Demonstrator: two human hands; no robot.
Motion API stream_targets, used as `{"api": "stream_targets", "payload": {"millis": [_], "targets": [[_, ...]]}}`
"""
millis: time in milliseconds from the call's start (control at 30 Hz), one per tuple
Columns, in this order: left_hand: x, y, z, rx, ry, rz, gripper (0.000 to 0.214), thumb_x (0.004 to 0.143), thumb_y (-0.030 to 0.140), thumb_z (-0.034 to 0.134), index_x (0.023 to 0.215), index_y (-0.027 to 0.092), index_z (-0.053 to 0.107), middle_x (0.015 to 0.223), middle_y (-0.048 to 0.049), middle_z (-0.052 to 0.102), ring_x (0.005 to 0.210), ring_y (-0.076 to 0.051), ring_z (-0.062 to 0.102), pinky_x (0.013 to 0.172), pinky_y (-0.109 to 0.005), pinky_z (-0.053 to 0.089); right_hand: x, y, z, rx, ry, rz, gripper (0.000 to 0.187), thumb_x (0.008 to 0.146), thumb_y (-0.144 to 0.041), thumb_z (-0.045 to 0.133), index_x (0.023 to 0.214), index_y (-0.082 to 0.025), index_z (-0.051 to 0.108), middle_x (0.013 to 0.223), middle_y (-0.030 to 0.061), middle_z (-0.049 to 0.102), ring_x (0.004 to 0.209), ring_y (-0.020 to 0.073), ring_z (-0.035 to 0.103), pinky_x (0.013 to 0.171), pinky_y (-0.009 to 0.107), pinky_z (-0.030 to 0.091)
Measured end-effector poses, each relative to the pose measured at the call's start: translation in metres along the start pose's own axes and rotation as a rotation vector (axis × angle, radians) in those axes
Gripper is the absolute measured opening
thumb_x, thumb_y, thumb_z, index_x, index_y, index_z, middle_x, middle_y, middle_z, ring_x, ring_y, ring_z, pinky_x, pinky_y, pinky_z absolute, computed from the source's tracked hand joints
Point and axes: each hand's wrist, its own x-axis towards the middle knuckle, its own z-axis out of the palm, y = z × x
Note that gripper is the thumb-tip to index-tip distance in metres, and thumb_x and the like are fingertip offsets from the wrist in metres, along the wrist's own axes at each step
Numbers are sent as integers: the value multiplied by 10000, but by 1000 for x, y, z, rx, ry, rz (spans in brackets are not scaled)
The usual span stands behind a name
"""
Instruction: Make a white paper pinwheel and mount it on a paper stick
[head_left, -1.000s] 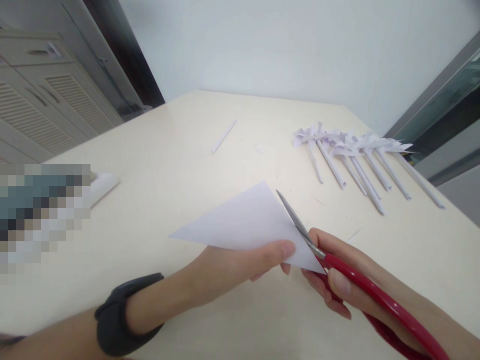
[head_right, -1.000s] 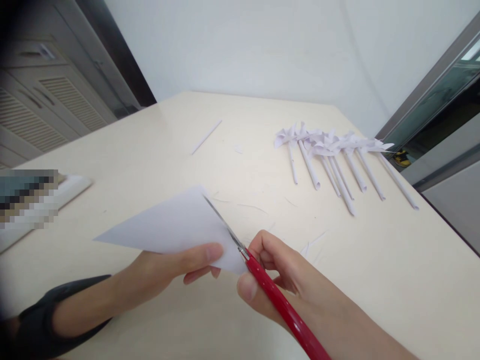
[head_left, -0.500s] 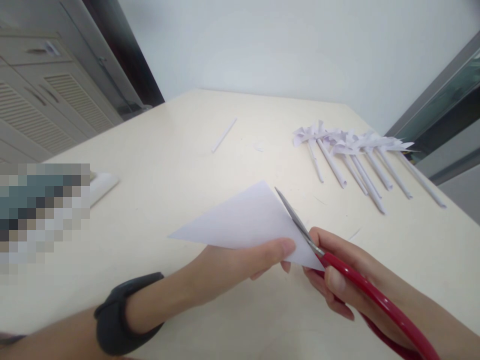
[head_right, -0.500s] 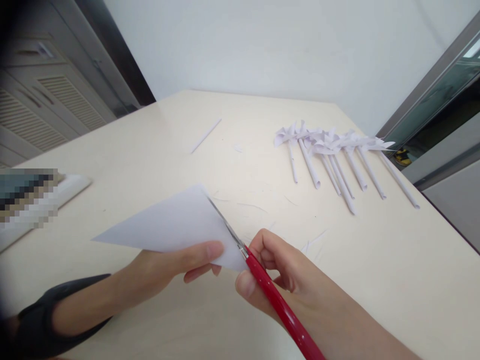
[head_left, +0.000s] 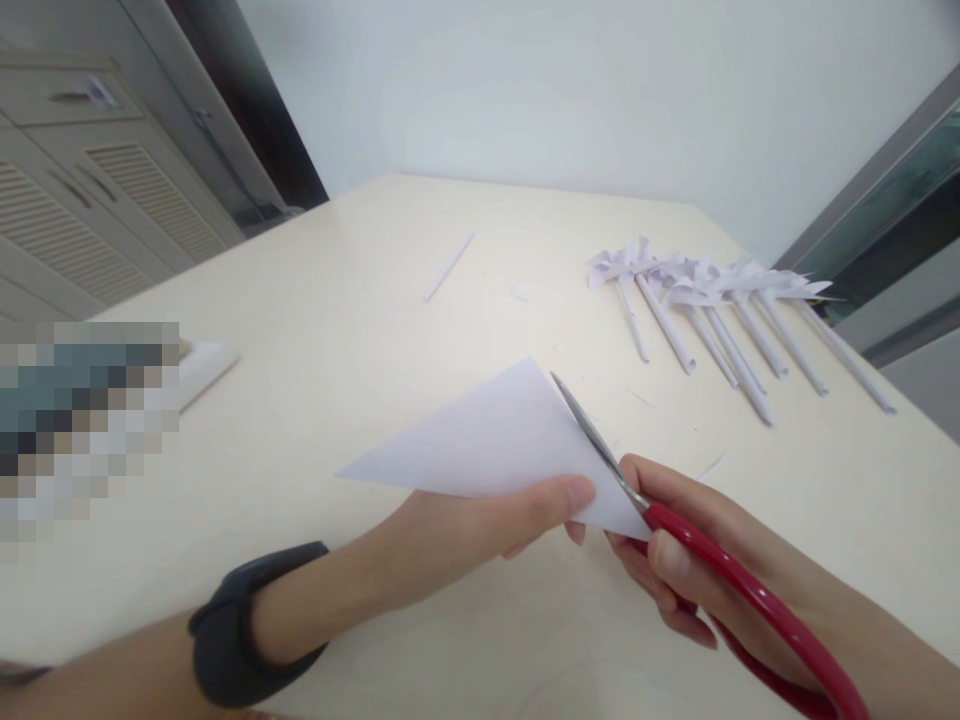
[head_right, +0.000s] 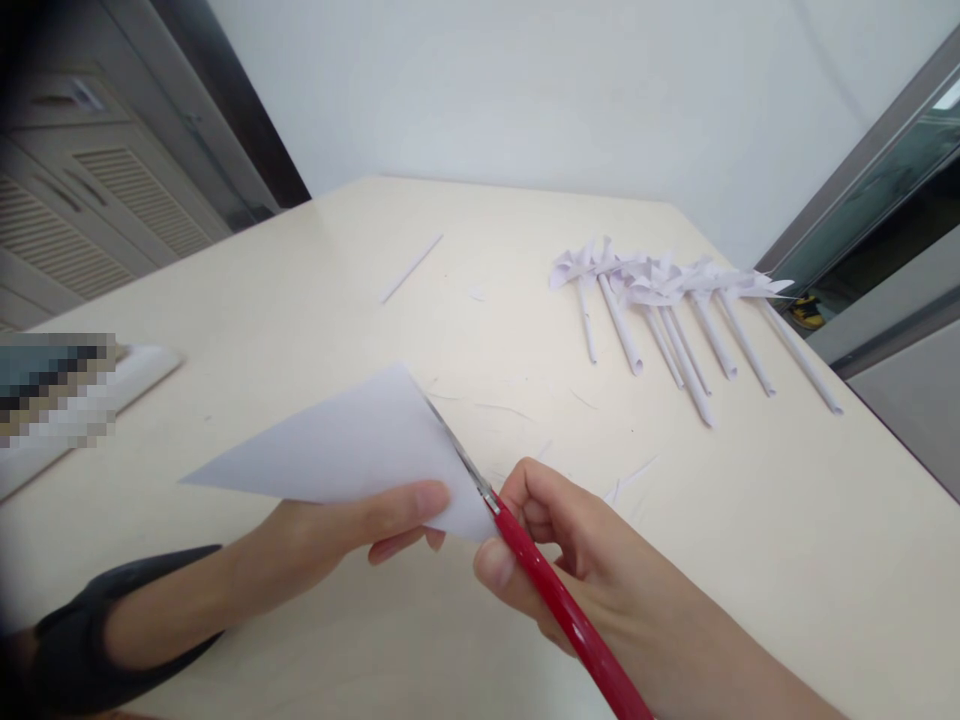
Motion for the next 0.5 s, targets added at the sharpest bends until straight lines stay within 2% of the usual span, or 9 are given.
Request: {"api": "stream_targets", "payload": {"millis": [100,333,500], "targets": [[0,3,1,-4,7,0,529,785,482,608,419,203,346,460,52,428,529,-120,517,595,-249,446,0,5,0,-7,-23,-3,433,849,-651,490,838,-228,397,630,-76,347,492,64,283,439,225,244],[2,4,2,-33,-14,33,493,809,446,592,440,205,371,465,56,411,523,-119,498,616,-257,451,1,6,2,70,-72,12,422,870,-638,464,792,-242,340,599,-86,315,453,59,270,416,212,249],[2,1,0,12,-36,26,524,810,514,590,445,201,381,490,46,457,569,-131,538,629,-257,458,0,11,1,60,-63,37,422,863,-629,485,787,-237,349,583,-89,371,406,42,348,392,182,307]]}}
